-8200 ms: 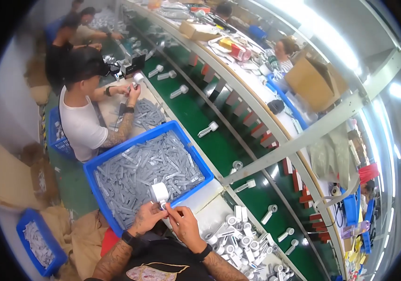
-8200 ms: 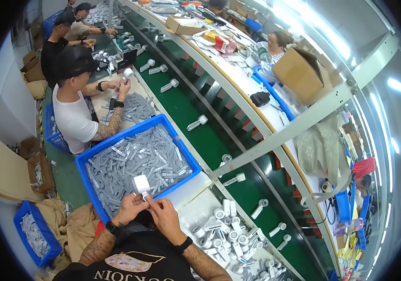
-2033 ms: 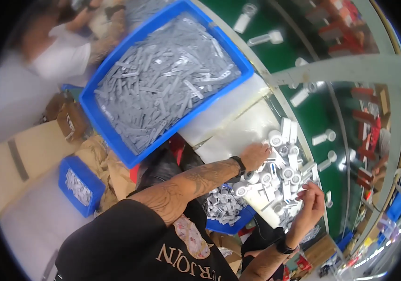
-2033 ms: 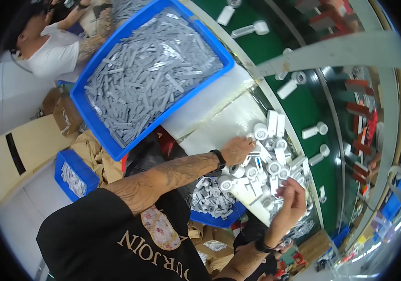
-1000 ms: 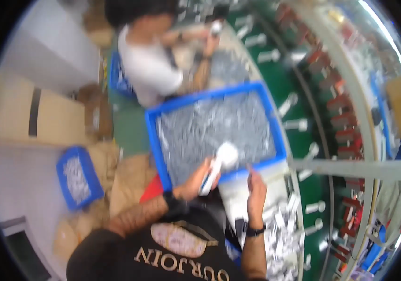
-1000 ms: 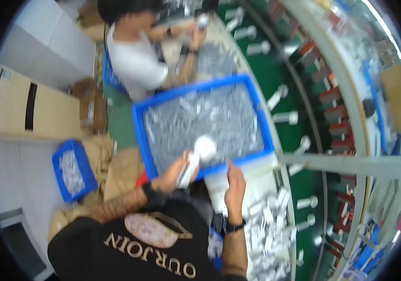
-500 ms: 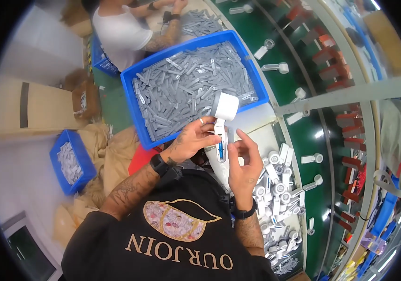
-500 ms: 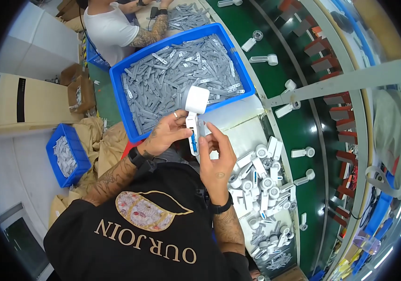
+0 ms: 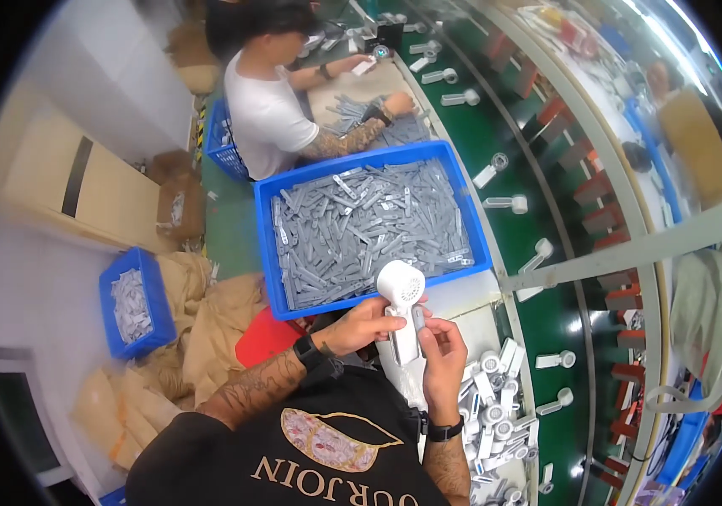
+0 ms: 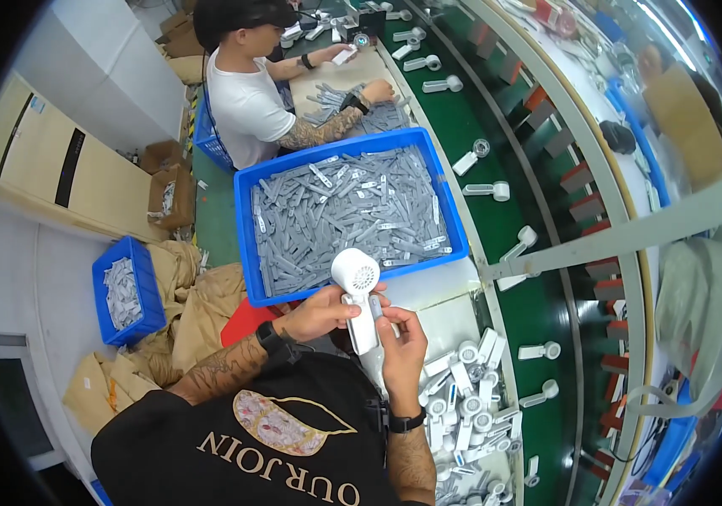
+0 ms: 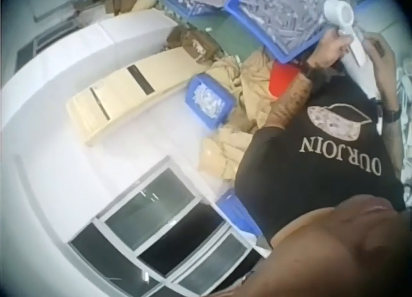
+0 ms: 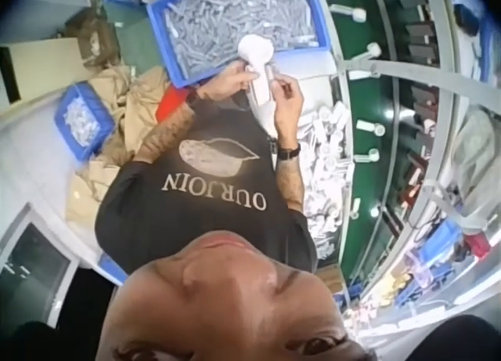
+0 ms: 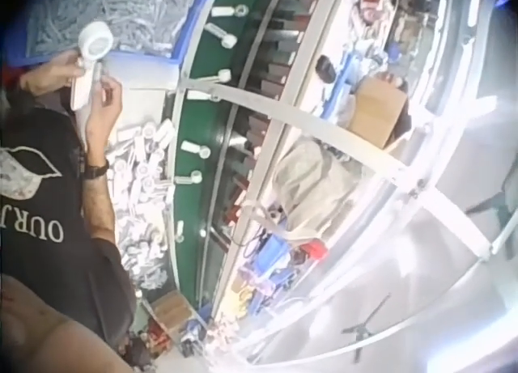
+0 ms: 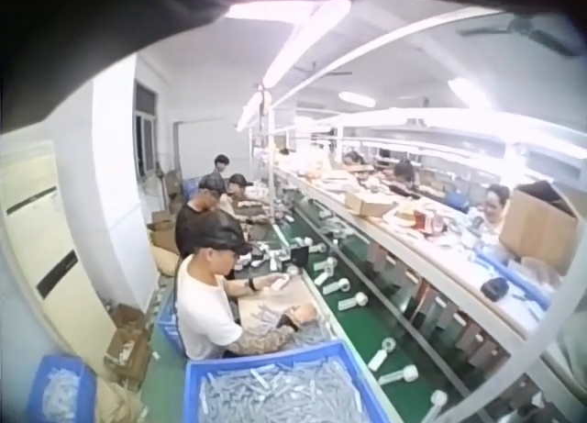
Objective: The person gathers white handheld fans from a blue bin and places them on the table. They pick up a fan, insert a grey plastic strip into the handle by hand, and set the assembled fan down on the table.
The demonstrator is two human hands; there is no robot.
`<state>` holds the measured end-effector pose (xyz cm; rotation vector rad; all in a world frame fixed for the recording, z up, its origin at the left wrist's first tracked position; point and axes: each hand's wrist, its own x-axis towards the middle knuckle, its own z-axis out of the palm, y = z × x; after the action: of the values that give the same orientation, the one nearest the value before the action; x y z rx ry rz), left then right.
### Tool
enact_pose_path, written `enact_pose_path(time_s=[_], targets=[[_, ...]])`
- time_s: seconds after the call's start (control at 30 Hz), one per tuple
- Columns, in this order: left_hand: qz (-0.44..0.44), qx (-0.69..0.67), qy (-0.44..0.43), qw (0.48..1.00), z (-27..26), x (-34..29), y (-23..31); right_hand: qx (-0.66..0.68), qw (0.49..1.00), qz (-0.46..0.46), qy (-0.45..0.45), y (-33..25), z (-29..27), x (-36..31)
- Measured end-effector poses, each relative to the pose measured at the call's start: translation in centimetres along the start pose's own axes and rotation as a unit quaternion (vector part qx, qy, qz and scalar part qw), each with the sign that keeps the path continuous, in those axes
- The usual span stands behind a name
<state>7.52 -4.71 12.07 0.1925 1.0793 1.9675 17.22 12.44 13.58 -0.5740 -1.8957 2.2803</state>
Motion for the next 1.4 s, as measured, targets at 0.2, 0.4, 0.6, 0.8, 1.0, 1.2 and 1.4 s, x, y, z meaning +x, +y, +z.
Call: enact_pose_path(time_s=[0.2, 0.4, 0.6, 0.8, 1.0, 1.2, 1.4], targets=[[-0.035, 0.019, 0.031, 0.999, -0.8, -0.2, 0.7, -0.035, 0.998, -0.039, 0.039, -0.6, 1.1, 0.0], [-0.004, -0.071, 0.042, 0.997, -1.7, 0.6, 0.6, -0.12, 0.988, -0.094, 0.036, -2.0, 2.7, 0.5], [-0.014, -0.05, -0.024, 0.998, -3.3, 0.5, 0.8, -0.218, 0.961, -0.171, 0.009, -1.7, 3.2, 1.6], [0.042, 0.09, 0.047, 0.994, -2.2, -0.3, 1.2, -0.326, 0.92, -0.218, -0.018, -1.3, 4.3, 1.3], [0.046, 0.094, 0.054, 0.993, -4.2, -0.7, 0.7, -0.329, 0.917, -0.227, -0.018, 0.0, 5.7, 2.4], [0.024, 0.133, 0.076, 0.988, -6.3, -0.8, 1.4, -0.355, 0.902, -0.242, -0.051, 0.6, 6.9, 4.0], [0.023, 0.12, 0.077, 0.99, -8.9, -1.8, 1.5, -0.296, 0.921, -0.225, -0.12, 0.9, 8.5, 6.7]])
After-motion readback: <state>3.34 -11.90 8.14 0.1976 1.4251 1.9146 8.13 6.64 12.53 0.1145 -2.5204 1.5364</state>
